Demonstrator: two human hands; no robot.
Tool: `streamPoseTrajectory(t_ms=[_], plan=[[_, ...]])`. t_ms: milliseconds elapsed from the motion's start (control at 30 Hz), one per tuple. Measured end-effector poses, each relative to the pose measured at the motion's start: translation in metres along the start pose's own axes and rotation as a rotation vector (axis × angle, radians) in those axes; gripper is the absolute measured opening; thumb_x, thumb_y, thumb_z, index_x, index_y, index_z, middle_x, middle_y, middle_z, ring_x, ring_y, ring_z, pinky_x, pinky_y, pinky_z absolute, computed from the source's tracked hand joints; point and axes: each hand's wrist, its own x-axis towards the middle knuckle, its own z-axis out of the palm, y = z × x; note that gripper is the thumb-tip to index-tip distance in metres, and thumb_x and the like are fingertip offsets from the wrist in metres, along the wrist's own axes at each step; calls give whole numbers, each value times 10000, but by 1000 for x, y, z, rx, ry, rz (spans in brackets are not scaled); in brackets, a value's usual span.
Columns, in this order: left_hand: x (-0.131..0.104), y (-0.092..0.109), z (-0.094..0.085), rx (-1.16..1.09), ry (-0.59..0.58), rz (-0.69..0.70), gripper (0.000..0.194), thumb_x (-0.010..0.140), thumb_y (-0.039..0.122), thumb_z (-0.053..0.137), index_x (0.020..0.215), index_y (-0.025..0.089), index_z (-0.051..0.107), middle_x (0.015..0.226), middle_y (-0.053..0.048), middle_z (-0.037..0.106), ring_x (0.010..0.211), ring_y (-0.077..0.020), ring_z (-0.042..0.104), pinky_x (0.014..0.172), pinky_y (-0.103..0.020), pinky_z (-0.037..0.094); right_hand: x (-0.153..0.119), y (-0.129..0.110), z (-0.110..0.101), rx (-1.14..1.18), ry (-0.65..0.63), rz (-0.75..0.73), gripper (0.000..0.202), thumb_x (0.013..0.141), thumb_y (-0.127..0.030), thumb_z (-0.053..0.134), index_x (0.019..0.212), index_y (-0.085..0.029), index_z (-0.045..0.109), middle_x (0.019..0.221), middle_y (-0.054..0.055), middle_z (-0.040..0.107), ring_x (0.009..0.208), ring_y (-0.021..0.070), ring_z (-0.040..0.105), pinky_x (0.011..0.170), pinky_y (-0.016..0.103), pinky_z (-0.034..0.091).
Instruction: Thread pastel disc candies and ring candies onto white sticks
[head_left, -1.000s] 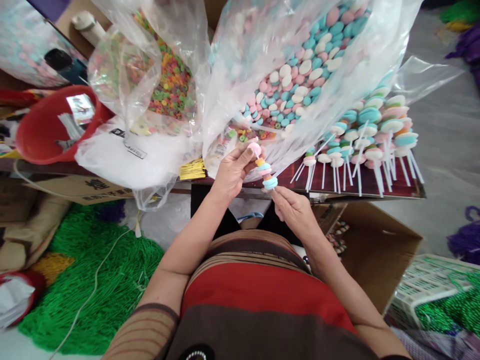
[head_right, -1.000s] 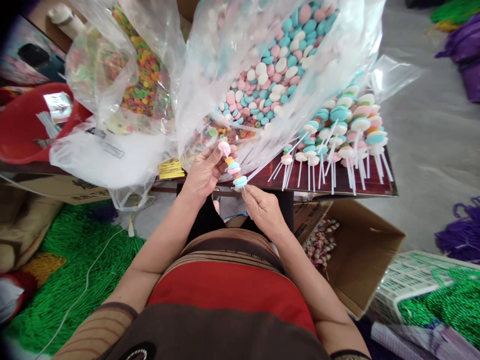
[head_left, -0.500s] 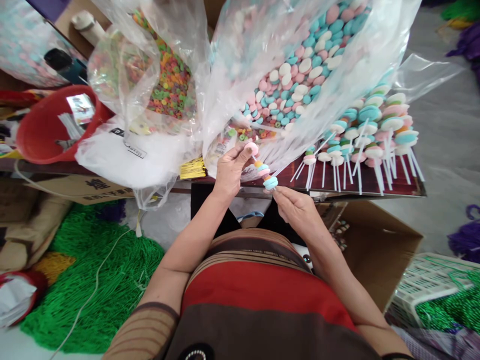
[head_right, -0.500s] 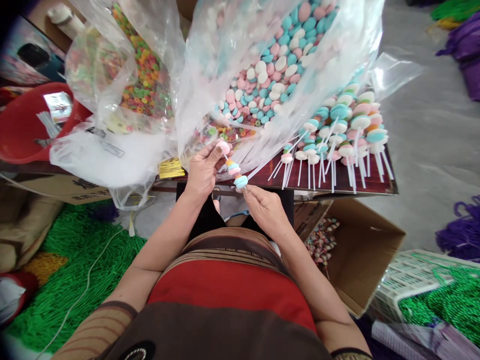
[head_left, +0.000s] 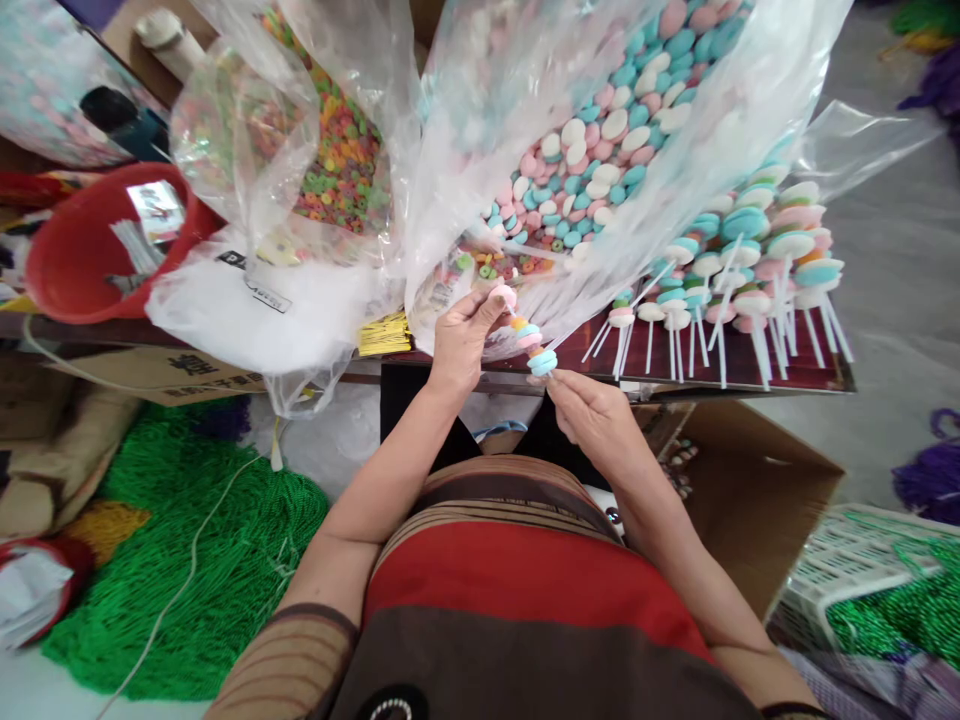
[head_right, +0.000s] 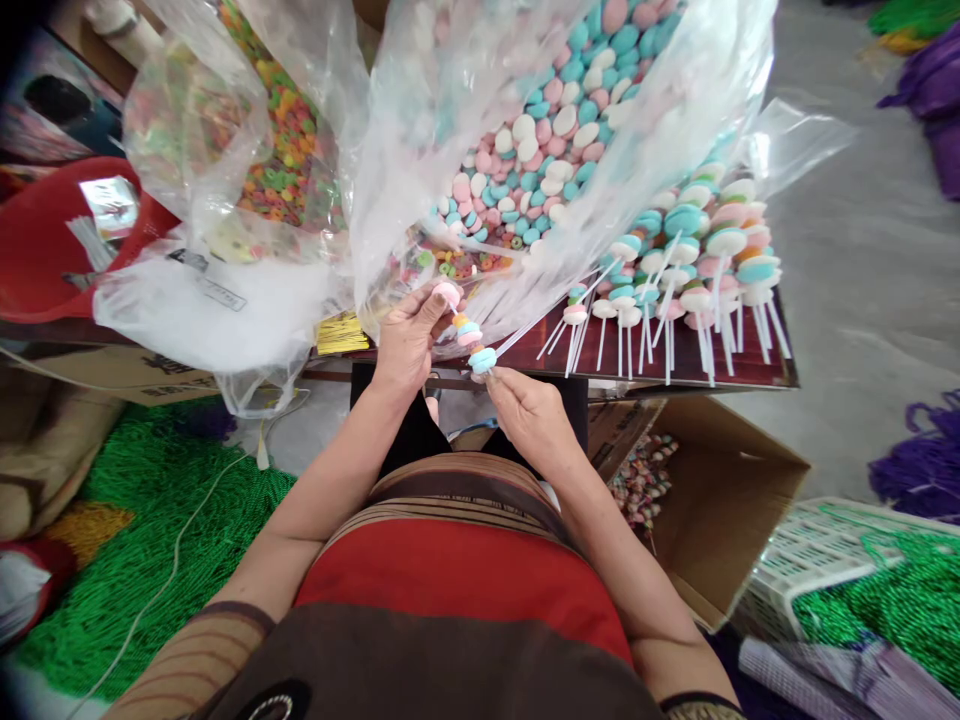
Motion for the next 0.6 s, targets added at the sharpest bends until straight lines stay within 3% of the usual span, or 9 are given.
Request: streamPoseTrajectory(t_ms=[167, 333, 600], plan=[[-4, 1, -1, 220, -4, 125, 468, 820, 631, 803, 1065, 233, 838, 982, -21, 828, 888, -158, 764, 856, -279, 615, -1, -1, 0, -2, -11, 36, 424, 966, -476, 577, 1021, -142, 832, 504, -53, 384, 494, 115, 359, 494, 264, 291], [-10, 11, -3, 465, -9, 254, 280, 897, 500, 785, 1027, 260, 845, 1099, -27, 845, 1045, -169, 776, 987, -290, 600, -2, -7, 5, 75, -32, 74, 426, 949, -483, 580, 1026, -137, 815, 508, -67, 379, 470, 101, 324, 482, 262, 268], [-8, 14, -10, 593, -55, 448, 506, 951, 660, 639, 1066, 207, 833, 1051, -78, 850, 937, -186, 794, 905, -292, 617, 5, -12, 19, 138, -88, 55, 418, 969, -469, 497, 922, -159, 774, 517, -71, 350, 477, 106, 330, 502, 251, 288]])
